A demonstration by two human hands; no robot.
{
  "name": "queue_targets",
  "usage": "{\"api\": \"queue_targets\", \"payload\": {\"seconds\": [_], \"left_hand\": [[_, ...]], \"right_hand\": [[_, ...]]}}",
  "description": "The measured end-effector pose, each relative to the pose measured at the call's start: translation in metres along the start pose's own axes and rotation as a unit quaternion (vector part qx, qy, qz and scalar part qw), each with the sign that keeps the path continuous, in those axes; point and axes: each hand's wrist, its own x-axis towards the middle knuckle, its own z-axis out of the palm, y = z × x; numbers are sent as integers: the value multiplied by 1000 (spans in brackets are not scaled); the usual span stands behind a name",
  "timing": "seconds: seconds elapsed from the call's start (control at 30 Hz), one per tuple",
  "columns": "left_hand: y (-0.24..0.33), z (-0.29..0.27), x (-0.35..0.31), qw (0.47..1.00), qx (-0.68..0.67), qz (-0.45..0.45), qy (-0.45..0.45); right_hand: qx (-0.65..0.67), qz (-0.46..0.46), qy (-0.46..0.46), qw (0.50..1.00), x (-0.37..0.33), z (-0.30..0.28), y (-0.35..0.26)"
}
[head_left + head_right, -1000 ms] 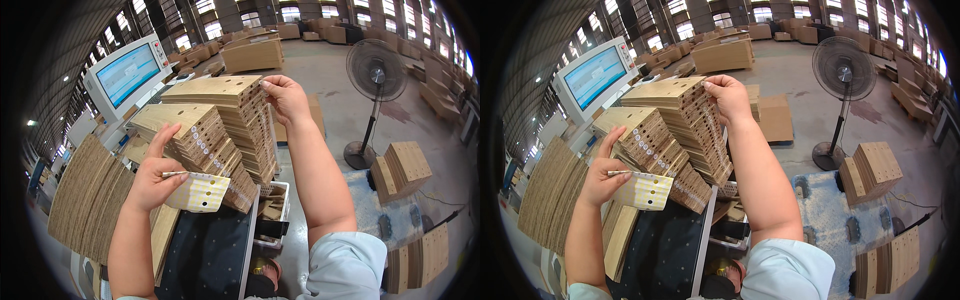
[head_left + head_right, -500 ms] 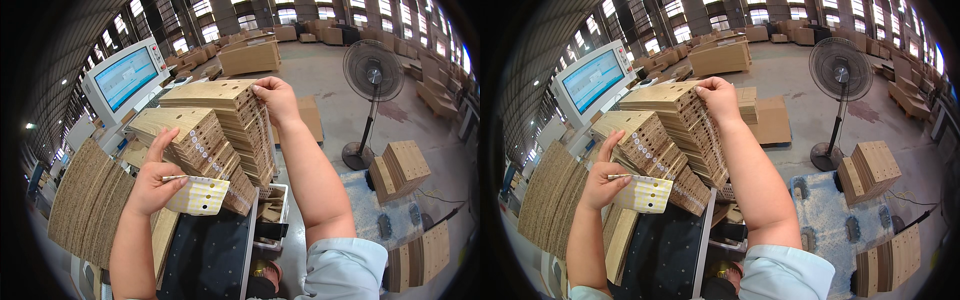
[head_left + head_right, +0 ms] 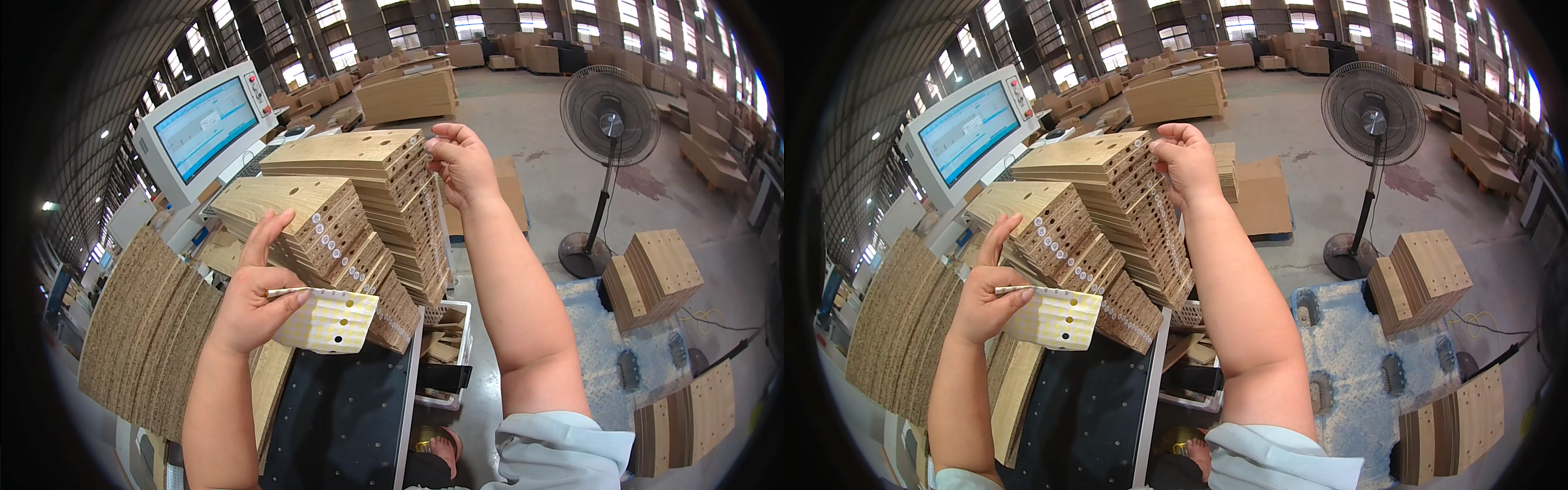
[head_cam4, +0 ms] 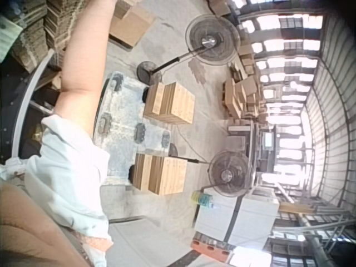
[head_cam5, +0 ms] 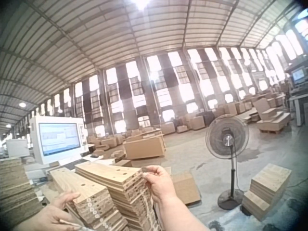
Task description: The person applies identification stickers to the edges of curved wooden boards, picking them from a sheet and placing them on each board in a stack before moving the stack to a pallet.
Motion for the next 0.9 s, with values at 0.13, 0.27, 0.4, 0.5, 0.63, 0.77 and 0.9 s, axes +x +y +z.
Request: {"api": "queue_targets", "payload": {"seconds": [0.13, 0.27, 0.4, 0.5, 0.63, 0.77, 0.9], "left_hand": [[1, 0, 1, 1000, 2, 0, 2], [-2, 1, -2, 1000, 1, 1, 5], [-1, 1, 0, 1000, 3, 1, 3], [0, 1, 0, 1000, -1, -5, 3], [-2, 1, -1, 1000, -2, 1, 5], [-2, 1, -1, 1000, -5, 2, 6], [-4, 2, -1, 1000, -5, 7, 9]], "right_hand": [[-19, -13, -20, 1000, 0, 0, 4], [-56, -27, -26, 998, -4, 5, 6], [-103, -85, -11, 991, 1, 2, 16], [-181, -156, 3, 971, -2, 6, 21], [-248, -228, 13, 941, -9, 10, 23], [-286, -267, 41, 919, -8, 10, 22], [-192, -190, 43, 962, -6, 4, 20]]}}
